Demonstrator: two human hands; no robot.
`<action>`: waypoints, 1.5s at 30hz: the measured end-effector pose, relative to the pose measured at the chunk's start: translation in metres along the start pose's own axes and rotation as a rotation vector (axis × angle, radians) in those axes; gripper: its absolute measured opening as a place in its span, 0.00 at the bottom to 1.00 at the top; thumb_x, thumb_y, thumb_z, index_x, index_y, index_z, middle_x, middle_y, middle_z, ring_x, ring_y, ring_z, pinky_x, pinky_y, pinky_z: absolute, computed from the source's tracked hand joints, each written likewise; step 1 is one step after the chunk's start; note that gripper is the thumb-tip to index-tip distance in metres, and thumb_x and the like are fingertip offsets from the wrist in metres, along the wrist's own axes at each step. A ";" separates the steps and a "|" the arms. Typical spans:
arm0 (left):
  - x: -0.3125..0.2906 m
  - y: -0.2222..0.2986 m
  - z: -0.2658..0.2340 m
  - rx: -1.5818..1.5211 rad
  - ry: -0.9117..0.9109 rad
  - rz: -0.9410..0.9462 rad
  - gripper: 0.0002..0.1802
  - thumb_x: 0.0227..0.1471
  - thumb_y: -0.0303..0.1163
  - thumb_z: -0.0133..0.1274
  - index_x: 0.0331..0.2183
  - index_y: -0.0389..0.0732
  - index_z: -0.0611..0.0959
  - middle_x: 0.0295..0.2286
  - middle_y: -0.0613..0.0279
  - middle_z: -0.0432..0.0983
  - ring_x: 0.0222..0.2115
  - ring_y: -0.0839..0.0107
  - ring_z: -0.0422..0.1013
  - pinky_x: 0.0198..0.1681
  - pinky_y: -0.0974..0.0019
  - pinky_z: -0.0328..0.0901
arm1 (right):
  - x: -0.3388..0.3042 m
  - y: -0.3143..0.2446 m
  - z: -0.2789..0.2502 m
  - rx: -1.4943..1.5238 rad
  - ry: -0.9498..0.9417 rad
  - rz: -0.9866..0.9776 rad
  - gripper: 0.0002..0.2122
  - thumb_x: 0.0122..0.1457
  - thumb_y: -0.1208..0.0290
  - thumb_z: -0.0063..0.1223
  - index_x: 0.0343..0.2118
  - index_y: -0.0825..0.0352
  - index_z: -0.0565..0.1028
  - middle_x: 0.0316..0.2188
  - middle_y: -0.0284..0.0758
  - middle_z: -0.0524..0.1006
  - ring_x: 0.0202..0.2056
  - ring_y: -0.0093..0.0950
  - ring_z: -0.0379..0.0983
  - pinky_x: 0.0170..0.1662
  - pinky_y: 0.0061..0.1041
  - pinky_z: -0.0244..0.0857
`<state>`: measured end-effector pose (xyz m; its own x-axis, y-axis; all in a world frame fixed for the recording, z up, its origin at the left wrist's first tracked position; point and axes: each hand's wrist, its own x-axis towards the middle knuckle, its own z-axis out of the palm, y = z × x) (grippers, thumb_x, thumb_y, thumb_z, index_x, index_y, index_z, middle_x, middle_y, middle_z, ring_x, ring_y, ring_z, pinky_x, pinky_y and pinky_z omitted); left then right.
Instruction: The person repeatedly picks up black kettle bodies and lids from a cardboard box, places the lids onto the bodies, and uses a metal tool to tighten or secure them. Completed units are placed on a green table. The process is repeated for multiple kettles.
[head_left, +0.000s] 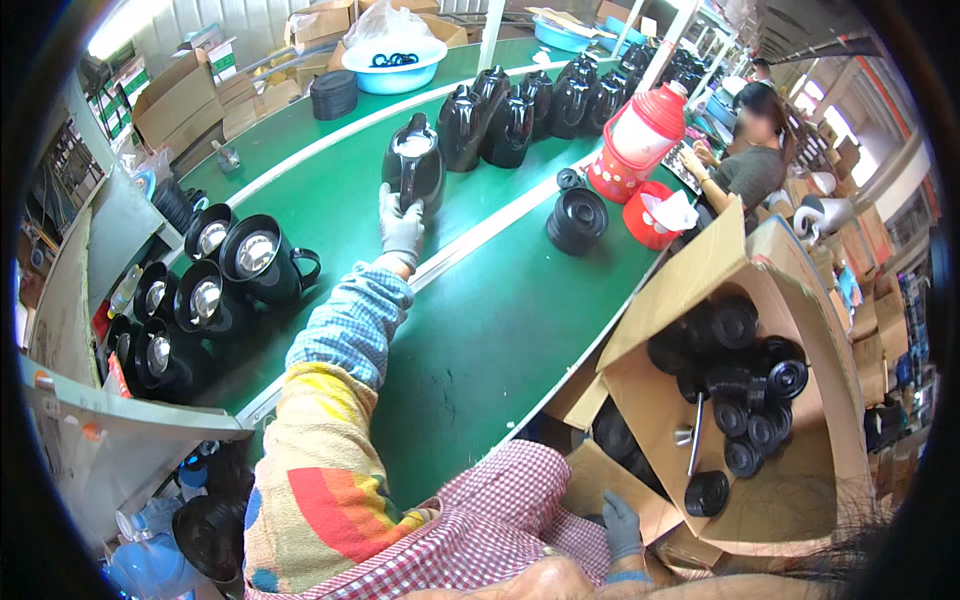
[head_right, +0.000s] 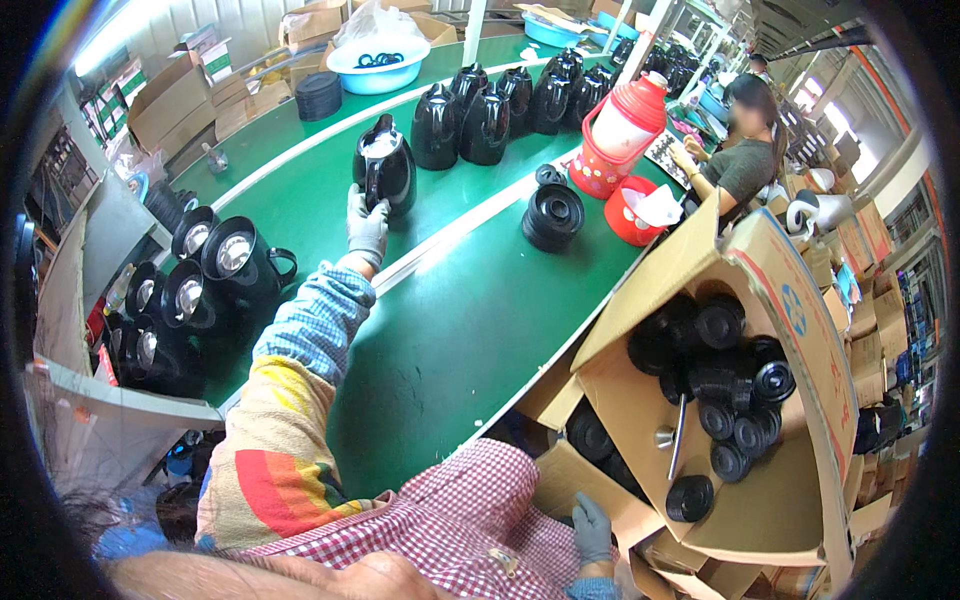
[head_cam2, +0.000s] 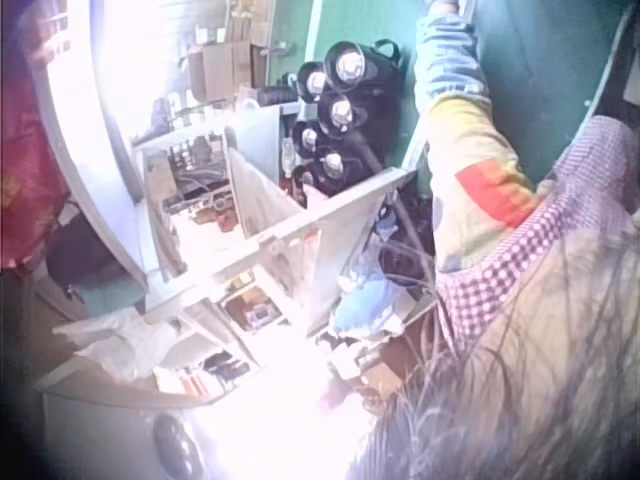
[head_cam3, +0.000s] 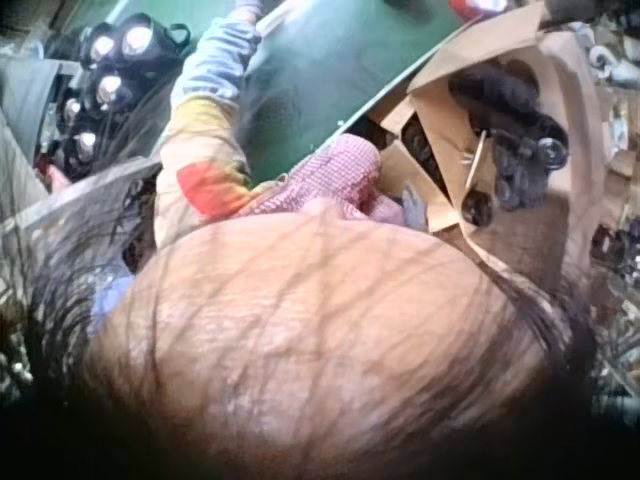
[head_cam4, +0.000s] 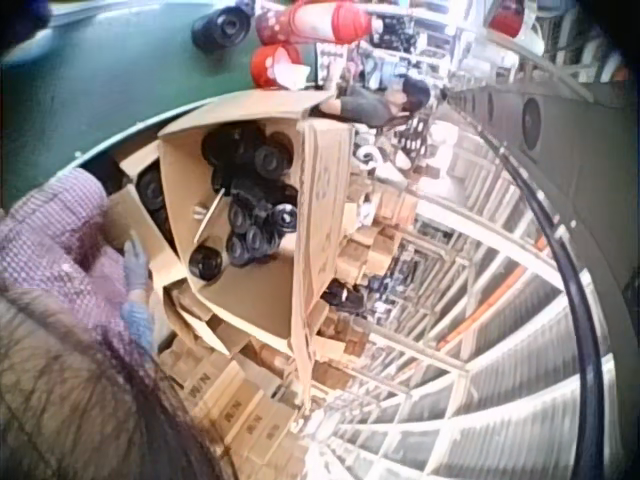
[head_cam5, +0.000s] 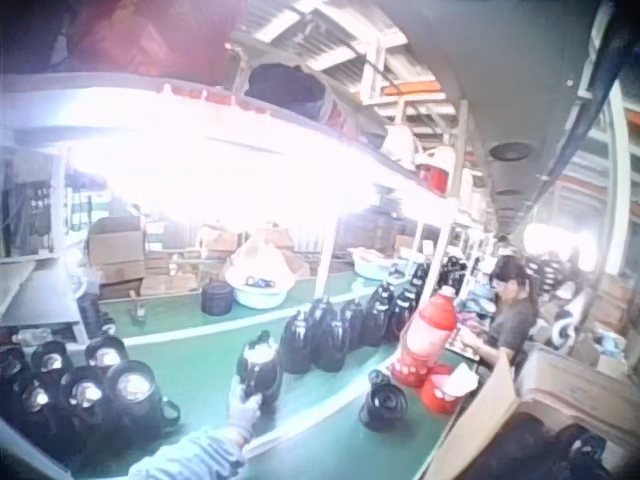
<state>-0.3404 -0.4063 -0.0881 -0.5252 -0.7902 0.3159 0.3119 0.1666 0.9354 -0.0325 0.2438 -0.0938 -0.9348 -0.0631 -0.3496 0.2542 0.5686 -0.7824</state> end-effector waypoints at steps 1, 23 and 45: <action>0.010 -0.006 0.005 0.039 0.028 0.031 0.42 0.55 0.17 0.54 0.67 0.34 0.56 0.41 0.64 0.77 0.38 0.76 0.72 0.45 0.73 0.65 | -0.001 -0.002 0.002 0.018 0.029 0.028 0.17 0.61 0.73 0.55 0.52 0.75 0.77 0.51 0.45 0.78 0.54 0.33 0.74 0.58 0.30 0.66; -0.376 0.230 -0.056 -0.562 -1.352 0.013 0.15 0.58 0.27 0.61 0.47 0.40 0.77 0.69 0.48 0.48 0.65 0.51 0.57 0.61 0.54 0.61 | -0.083 -0.280 -0.063 -0.988 0.022 -0.953 0.29 0.32 0.51 0.74 0.41 0.57 0.80 0.67 0.37 0.60 0.70 0.45 0.48 0.69 0.53 0.40; -0.462 0.316 -0.064 0.288 -1.764 0.429 0.26 0.34 0.41 0.74 0.38 0.42 0.86 0.58 0.37 0.61 0.56 0.41 0.64 0.58 0.44 0.63 | -0.160 -0.137 -0.024 -0.740 -0.102 -0.782 0.18 0.37 0.59 0.69 0.32 0.63 0.83 0.63 0.44 0.65 0.61 0.42 0.62 0.60 0.45 0.60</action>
<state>0.0511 -0.0264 0.0511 -0.6358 0.7635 0.1132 0.6033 0.4002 0.6898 0.0761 0.1952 0.0819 -0.7389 -0.6724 0.0436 -0.6492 0.6931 -0.3134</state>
